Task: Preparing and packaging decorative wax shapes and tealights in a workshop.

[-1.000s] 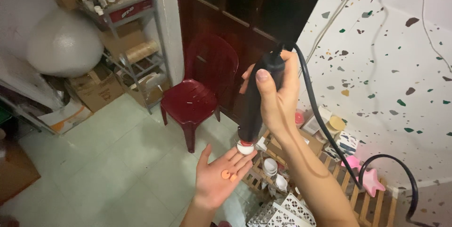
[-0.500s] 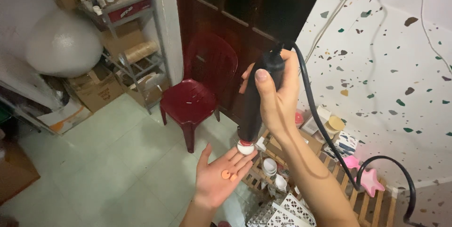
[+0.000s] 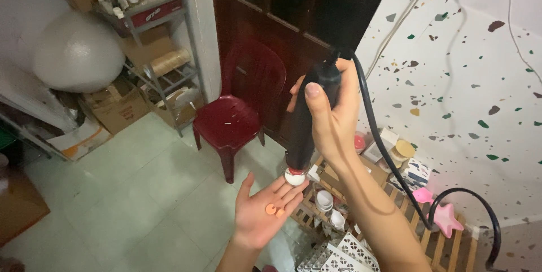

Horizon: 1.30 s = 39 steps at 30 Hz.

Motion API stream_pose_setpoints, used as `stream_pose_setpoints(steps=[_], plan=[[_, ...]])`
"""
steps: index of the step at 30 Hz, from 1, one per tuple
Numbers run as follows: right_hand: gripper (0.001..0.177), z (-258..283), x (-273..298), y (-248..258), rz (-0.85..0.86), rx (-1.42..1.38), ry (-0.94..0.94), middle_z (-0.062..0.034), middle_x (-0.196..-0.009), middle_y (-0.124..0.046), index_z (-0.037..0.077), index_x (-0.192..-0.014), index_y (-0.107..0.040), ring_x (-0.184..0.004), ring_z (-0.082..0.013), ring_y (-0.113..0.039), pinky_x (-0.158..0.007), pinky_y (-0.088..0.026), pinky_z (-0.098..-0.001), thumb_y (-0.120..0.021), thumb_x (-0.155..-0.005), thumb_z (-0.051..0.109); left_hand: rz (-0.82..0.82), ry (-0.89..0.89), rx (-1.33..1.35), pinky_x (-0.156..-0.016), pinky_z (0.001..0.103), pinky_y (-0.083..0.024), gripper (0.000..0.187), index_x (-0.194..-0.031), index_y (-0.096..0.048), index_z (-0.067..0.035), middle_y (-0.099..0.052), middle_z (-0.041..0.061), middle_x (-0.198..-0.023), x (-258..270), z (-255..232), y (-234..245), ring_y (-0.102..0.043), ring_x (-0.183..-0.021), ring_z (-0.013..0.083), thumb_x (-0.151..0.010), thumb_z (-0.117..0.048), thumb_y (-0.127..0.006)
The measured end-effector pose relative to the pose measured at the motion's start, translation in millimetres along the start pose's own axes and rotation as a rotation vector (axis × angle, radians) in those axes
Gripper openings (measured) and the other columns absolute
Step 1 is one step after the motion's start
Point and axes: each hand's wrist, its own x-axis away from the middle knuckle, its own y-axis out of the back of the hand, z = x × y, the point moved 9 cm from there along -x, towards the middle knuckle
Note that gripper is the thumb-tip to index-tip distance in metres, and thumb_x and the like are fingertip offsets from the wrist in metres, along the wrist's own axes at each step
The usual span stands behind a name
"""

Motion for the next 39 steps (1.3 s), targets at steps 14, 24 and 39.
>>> stream_pose_setpoints(steps=[14, 24, 39], plan=[[0.040, 2.6, -0.3, -1.2, 0.024, -0.025, 0.029, -0.0128, -0.099, -0.066, 0.006, -0.126, -0.043, -0.080, -0.0180, -0.066, -0.074, -0.057, -0.0318, -0.064, -0.108, 0.035, -0.016, -0.002, 0.017, -0.128, 0.044, -0.011, 0.095, -0.158, -0.010, 0.012, -0.021, 0.022, -0.168, -0.6, 1.6, -1.7, -0.014, -0.158, 0.0349, -0.101, -0.057, -0.040], [0.042, 4.8, 0.1, -0.6, 0.018, -0.031, 0.007, -0.0125, -0.099, -0.066, 0.006, -0.127, -0.041, -0.081, -0.0173, -0.066, -0.075, -0.058, -0.0321, -0.064, -0.108, 0.035, -0.013, -0.004, 0.002, -0.128, 0.044, -0.011, 0.095, -0.158, -0.011, 0.012, -0.021, 0.023, -0.168, -0.9, 3.4, -3.2, -0.014, -0.158, 0.0349, -0.101, -0.058, -0.040], [0.041, 8.3, 0.5, -1.4, 0.028, -0.009, 0.034, -0.0118, -0.098, -0.066, 0.005, -0.126, -0.043, -0.082, -0.0170, -0.067, -0.076, -0.059, -0.0317, -0.064, -0.109, 0.035, -0.039, -0.013, 0.057, -0.128, 0.044, -0.011, 0.095, -0.156, -0.011, 0.014, -0.021, 0.024, -0.166, -0.9, 4.2, -2.9, -0.014, -0.157, 0.0359, -0.100, -0.056, -0.042]])
